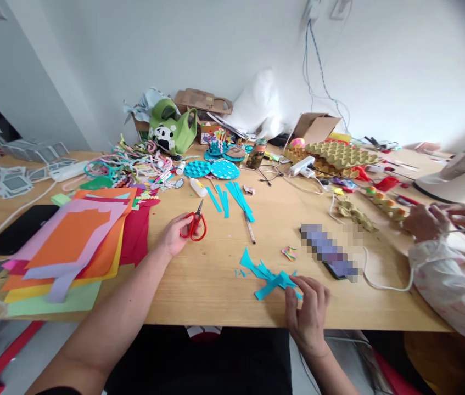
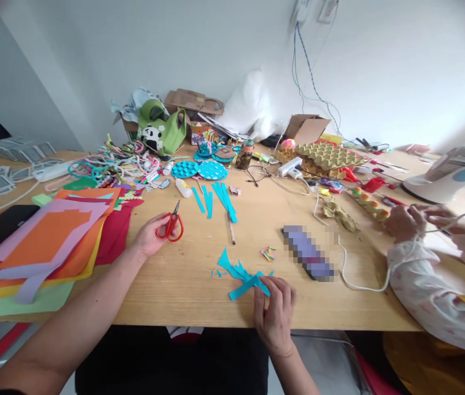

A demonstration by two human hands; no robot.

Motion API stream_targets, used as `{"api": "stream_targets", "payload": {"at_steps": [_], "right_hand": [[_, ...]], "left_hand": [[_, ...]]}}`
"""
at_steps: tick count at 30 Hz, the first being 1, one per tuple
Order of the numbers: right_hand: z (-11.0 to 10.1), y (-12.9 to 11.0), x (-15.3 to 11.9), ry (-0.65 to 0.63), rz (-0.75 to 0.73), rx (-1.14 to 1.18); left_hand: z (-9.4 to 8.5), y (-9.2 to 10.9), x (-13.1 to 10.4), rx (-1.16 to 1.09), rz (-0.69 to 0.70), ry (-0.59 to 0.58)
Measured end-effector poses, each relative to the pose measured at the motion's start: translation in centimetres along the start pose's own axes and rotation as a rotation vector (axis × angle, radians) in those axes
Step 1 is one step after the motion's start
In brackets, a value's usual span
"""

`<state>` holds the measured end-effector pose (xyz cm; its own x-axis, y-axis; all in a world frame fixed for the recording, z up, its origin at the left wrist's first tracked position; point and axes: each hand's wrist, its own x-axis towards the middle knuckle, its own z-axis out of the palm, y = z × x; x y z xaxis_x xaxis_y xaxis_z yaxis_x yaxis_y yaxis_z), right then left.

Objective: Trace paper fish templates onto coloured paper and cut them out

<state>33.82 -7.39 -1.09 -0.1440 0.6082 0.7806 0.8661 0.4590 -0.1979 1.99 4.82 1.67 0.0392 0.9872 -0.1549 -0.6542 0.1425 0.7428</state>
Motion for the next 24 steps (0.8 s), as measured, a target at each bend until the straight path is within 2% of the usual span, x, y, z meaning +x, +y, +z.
{"api": "stream_targets", "payload": {"at_steps": [7, 10, 13, 15, 19, 21, 24], "right_hand": [[0.2, -0.2, -0.2, -0.071, -0.033, 0.005], [0.0, 0.5, 0.7, -0.035, 0.071, 0.080], [0.1, 2.9, 2.4, -0.056, 0.200, 0.112], [0.6, 5.4, 3.5, -0.156, 0.230, 0.054], [2.1, 9.3, 4.6, -0.464, 0.105, -0.093], [2.6, 9.9, 4.7, -0.583, 0.052, -0.095], [2.3, 9.8, 4.7, -0.648, 0.035, -0.074]], "left_hand": [[0.1, -0.1, -0.2, 0.028, 0.004, -0.040], [0.1, -0.1, -0.2, 0.034, 0.006, -0.036], [0.1, -0.1, -0.2, 0.041, 0.001, -0.029], [0.1, -0.1, -0.2, 0.046, 0.000, -0.025], [0.2, 0.0, -0.3, 0.051, 0.004, -0.019], [0.2, 0.0, -0.3, 0.055, 0.006, -0.015], [0.2, 0.0, -0.2, 0.055, 0.012, 0.002]]}}
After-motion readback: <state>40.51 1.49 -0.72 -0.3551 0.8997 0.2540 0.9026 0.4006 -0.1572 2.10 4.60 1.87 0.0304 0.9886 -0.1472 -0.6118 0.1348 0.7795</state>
